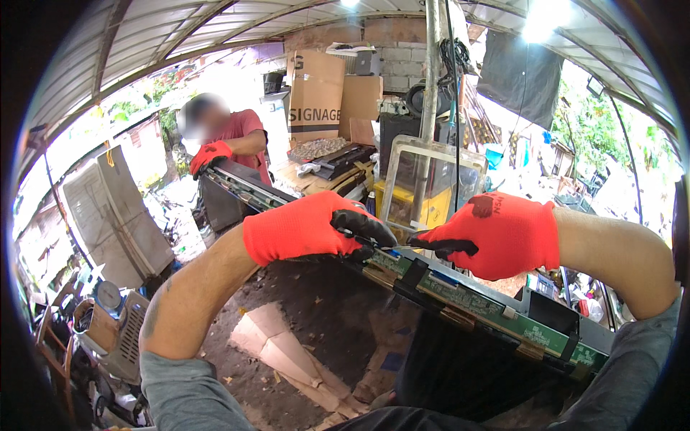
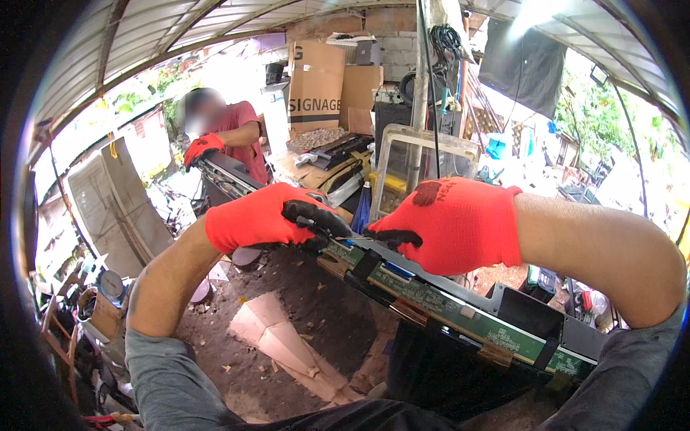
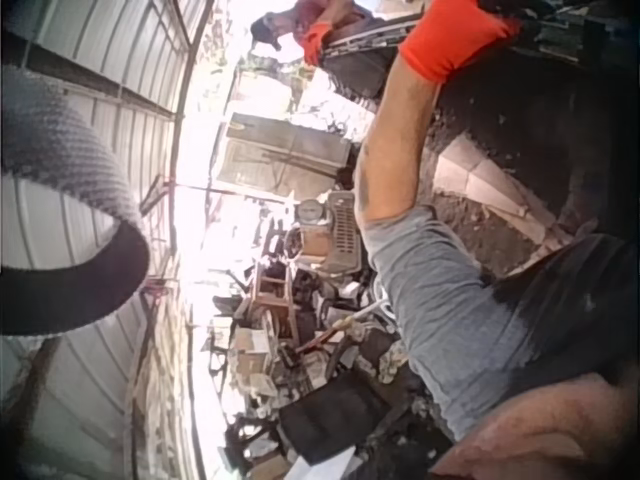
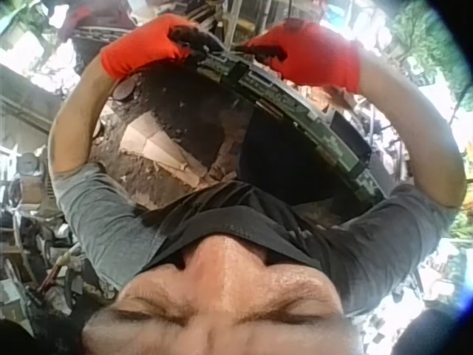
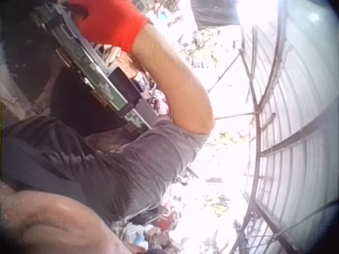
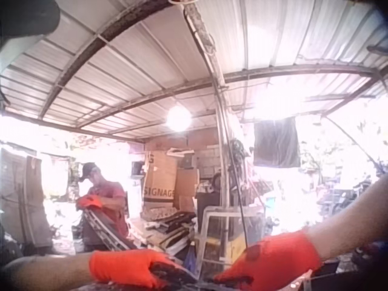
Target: The person disassembles a flat-screen television in a cluttered workshop. They use a screwdriver to remove screws from the back panel and then detach the metal frame from the screen assembly.
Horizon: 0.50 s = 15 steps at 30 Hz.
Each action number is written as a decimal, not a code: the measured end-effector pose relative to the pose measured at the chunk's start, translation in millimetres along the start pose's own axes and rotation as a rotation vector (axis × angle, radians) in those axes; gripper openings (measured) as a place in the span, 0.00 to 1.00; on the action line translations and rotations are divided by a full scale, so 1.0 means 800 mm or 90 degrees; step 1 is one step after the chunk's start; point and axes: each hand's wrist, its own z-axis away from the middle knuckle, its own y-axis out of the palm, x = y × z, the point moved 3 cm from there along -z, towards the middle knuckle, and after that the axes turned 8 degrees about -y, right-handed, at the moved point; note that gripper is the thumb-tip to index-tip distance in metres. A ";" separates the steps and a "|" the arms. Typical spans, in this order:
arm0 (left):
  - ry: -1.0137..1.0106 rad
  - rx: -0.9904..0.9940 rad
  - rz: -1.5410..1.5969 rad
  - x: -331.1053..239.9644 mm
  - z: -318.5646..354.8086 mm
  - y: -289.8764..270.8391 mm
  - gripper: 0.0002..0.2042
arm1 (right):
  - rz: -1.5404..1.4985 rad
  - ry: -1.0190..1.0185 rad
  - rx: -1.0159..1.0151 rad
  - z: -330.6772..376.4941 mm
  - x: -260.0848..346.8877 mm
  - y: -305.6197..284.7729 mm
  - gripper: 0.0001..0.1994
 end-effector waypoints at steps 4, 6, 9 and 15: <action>-0.008 0.014 0.029 0.006 0.009 0.003 0.19 | 0.129 -0.028 -0.036 0.016 0.025 -0.001 0.19; -0.055 0.012 0.056 -0.002 0.007 0.002 0.20 | -0.016 0.006 -0.102 0.017 0.003 -0.004 0.18; -0.018 0.025 0.042 0.001 0.007 0.003 0.19 | -0.175 0.026 -0.116 0.013 -0.010 -0.003 0.17; -0.072 0.051 0.124 0.002 0.023 0.002 0.24 | -0.415 0.103 -0.028 -0.018 -0.013 0.017 0.23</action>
